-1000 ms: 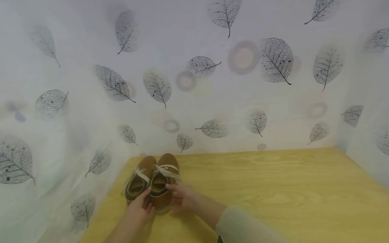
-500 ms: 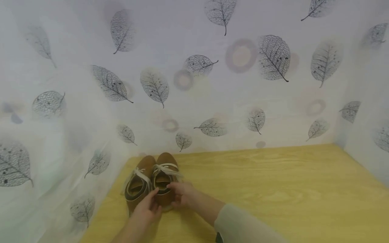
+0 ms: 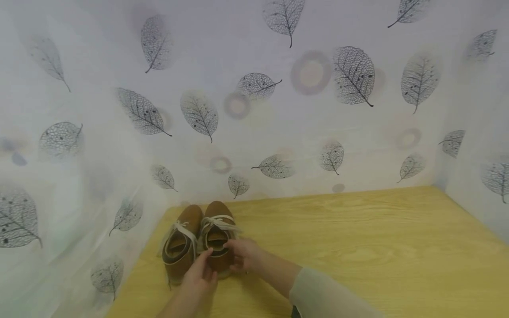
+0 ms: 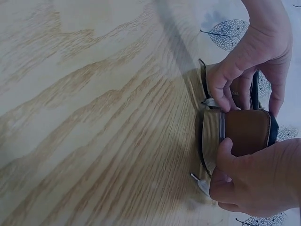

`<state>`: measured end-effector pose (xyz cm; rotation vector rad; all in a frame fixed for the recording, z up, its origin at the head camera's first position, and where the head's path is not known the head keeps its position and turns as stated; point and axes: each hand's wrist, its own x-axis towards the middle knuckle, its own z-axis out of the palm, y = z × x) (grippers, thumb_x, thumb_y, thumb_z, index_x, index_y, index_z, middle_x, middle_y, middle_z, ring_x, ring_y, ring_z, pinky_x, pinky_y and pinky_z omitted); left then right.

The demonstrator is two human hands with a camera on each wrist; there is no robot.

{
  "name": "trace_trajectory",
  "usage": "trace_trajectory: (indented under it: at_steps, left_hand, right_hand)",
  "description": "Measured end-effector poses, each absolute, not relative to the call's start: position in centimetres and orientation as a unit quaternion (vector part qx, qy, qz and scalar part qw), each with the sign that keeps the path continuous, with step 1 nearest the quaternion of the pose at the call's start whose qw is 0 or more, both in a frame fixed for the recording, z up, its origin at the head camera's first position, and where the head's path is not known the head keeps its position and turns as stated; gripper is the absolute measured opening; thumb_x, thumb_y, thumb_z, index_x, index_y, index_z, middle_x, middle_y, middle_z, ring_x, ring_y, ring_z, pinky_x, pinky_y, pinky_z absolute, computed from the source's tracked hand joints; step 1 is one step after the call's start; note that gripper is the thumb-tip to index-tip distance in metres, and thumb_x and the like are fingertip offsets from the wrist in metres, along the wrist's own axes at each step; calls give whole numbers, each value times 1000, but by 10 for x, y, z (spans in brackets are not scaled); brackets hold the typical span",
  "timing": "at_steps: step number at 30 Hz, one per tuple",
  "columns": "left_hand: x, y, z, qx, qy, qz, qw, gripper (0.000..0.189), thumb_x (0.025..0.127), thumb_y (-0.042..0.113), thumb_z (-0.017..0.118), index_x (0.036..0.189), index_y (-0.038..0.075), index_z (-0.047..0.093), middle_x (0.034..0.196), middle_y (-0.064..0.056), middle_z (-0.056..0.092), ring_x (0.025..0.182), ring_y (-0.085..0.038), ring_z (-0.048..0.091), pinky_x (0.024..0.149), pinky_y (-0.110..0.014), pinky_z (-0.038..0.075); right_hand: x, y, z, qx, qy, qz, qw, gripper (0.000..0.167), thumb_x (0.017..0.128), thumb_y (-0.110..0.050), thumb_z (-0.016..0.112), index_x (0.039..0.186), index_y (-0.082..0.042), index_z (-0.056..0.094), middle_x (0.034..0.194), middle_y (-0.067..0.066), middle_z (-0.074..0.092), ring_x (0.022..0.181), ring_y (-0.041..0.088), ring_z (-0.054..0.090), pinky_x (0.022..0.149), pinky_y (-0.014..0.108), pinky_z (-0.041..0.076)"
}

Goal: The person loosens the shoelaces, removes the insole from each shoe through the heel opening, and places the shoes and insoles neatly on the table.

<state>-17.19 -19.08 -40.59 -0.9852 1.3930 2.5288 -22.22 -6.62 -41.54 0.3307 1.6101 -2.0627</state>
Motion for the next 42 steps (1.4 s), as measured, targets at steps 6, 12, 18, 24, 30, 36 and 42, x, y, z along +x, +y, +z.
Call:
trace_trajectory:
  at_steps: [6, 12, 18, 24, 30, 36, 42]
  left_hand:
    - [-174, -179, -410, -332, 479, 812, 36, 24, 86, 22, 68, 101, 16, 51, 125, -6, 41, 105, -19, 34, 85, -25, 39]
    - [-170, -178, -416, -304, 483, 820, 49, 11, 86, 22, 67, 78, 24, 59, 91, 10, 55, 99, -16, 37, 81, -23, 40]
    - [-164, -177, -420, -240, 488, 836, 69, 5, 88, 22, 67, 89, 26, 63, 94, 10, 64, 100, -12, 45, 81, -21, 42]
    - [-163, -170, -420, -234, 497, 833, 72, 7, 89, 22, 66, 91, 25, 60, 89, 13, 63, 89, -7, 51, 81, -19, 43]
    - [-159, -162, -420, -250, 486, 835, 74, 11, 85, 27, 70, 85, 26, 59, 80, 15, 62, 85, -6, 52, 82, -21, 43]
    - [-158, -155, -421, -249, 478, 839, 79, 13, 82, 27, 73, 83, 25, 59, 79, 14, 64, 82, -6, 54, 81, -22, 42]
    - [-153, -149, -424, -241, 475, 841, 97, 15, 87, 23, 67, 100, 21, 60, 101, 9, 63, 98, -11, 51, 85, -21, 45]
  right_hand:
    - [-221, -57, -415, 142, 584, -761, 243, 31, 79, -9, 67, 106, 4, 57, 109, 26, 61, 99, 34, 60, 84, 42, 54]
    - [-220, -50, -419, 140, 600, -750, 239, 35, 79, -10, 67, 109, 5, 56, 109, 28, 61, 96, 33, 61, 78, 38, 56]
    - [-219, -44, -422, 138, 602, -749, 240, 36, 77, -9, 68, 109, 4, 56, 107, 28, 62, 94, 31, 63, 74, 35, 56]
    - [-218, -36, -421, 135, 599, -753, 239, 39, 77, -8, 68, 112, 4, 54, 108, 27, 62, 95, 31, 63, 77, 37, 56]
    - [-214, -30, -420, 129, 610, -747, 233, 41, 77, -9, 67, 114, 2, 51, 107, 28, 58, 94, 31, 62, 76, 36, 56]
    - [-211, -23, -418, 126, 623, -737, 231, 44, 78, -10, 67, 117, 2, 50, 104, 22, 59, 89, 25, 60, 70, 30, 54]
    - [-207, -14, -417, 125, 633, -728, 233, 40, 78, -11, 66, 114, 0, 51, 105, 21, 60, 90, 25, 60, 70, 30, 53]
